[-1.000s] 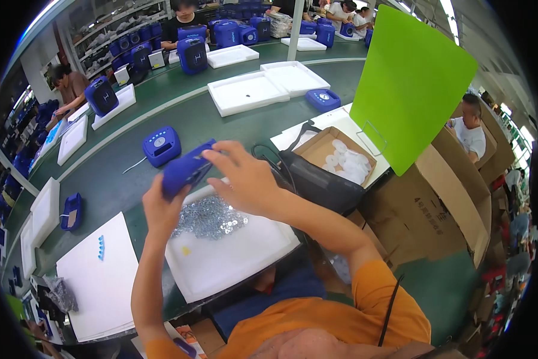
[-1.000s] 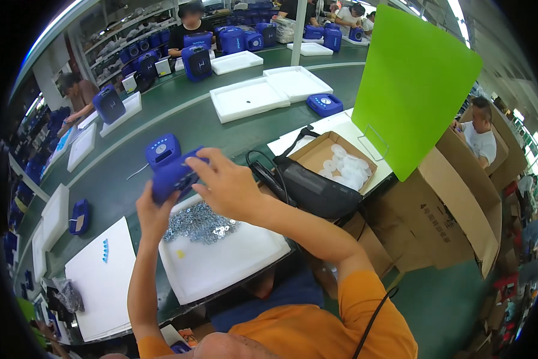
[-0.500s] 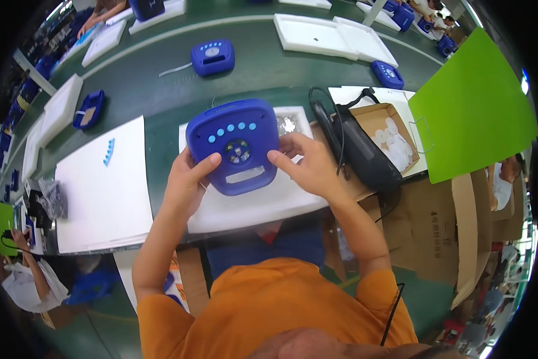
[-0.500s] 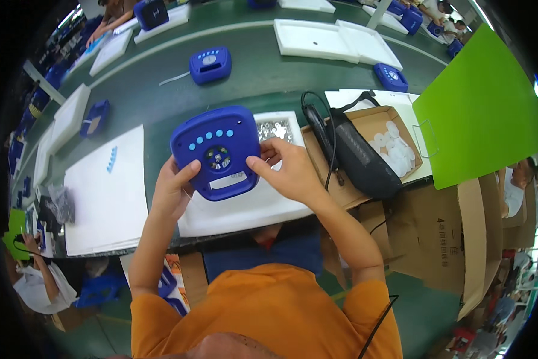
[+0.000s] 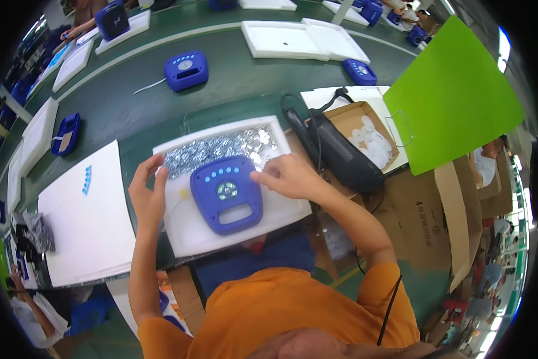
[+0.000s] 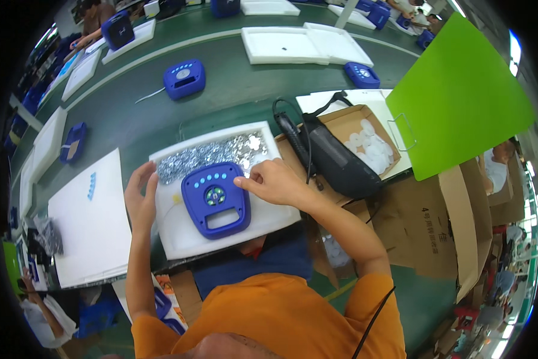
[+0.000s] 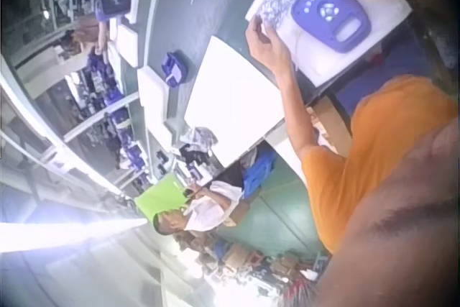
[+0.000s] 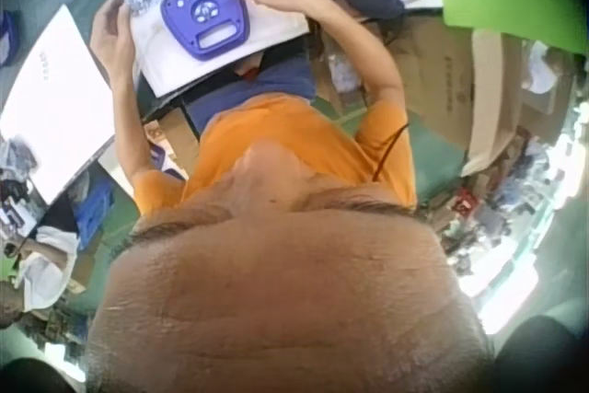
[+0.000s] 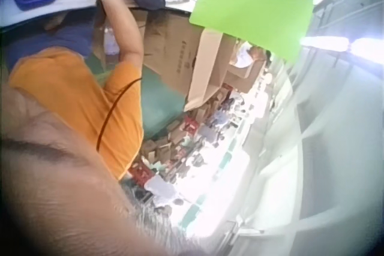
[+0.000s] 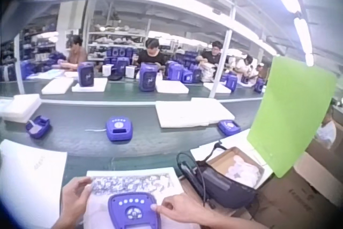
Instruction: Assembling a blue electronic device shell by placing internal components and securing them with screws using an electric screwdriver.
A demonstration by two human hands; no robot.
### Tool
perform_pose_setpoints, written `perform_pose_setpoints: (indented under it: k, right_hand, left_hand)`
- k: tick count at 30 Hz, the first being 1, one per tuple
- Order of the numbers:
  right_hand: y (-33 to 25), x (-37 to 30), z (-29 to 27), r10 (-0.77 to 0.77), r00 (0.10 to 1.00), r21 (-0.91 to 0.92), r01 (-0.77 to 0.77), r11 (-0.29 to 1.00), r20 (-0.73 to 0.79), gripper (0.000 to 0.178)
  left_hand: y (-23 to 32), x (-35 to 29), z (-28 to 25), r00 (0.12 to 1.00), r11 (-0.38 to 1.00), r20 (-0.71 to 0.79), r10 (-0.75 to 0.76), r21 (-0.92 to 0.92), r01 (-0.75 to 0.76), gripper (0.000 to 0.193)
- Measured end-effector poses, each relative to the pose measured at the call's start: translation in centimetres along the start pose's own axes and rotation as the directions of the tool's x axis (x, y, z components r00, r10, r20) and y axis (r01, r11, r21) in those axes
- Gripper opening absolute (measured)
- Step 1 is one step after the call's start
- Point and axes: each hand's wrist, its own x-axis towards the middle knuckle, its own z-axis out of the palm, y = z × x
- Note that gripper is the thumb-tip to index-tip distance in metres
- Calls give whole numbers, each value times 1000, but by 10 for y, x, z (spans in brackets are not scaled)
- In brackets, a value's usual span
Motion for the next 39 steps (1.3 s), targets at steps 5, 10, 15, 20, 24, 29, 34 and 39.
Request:
perform_pose_setpoints:
  k: [5,10,15,20,24,29,34,39]
  right_hand:
    - [24,64,-55,-87,962,-75,70,995,-257,42]
    - [97,161,-117,-41,894,-267,-89,960,-447,32]
    - [198,225,-180,138,828,-344,-370,863,-543,27]
    - [278,240,-237,307,713,-384,-630,675,-630,37]
    - [305,263,-241,287,716,-424,-636,645,-637,48]
    - [338,268,-283,281,666,-492,-719,492,-691,50]
    - [358,253,-303,377,348,-308,-937,163,-858,53]
    - [366,230,-307,414,504,-463,-863,204,-758,49]
  left_hand:
    - [-21,4,-2,987,988,-143,-80,-144,59,28]
    - [-46,3,-19,971,968,-181,-154,-226,111,27]
    - [-50,0,-29,967,959,-152,-205,-228,168,26]
    - [-51,3,-22,947,943,-156,-281,-227,243,22]
    - [-54,-2,-30,896,910,-215,-389,-243,337,21]
    - [-79,-3,-27,879,895,-194,-436,-193,401,20]
    - [-83,-6,-28,885,889,-166,-435,-236,393,22]
    - [-74,0,-20,859,860,-176,-480,-287,422,21]
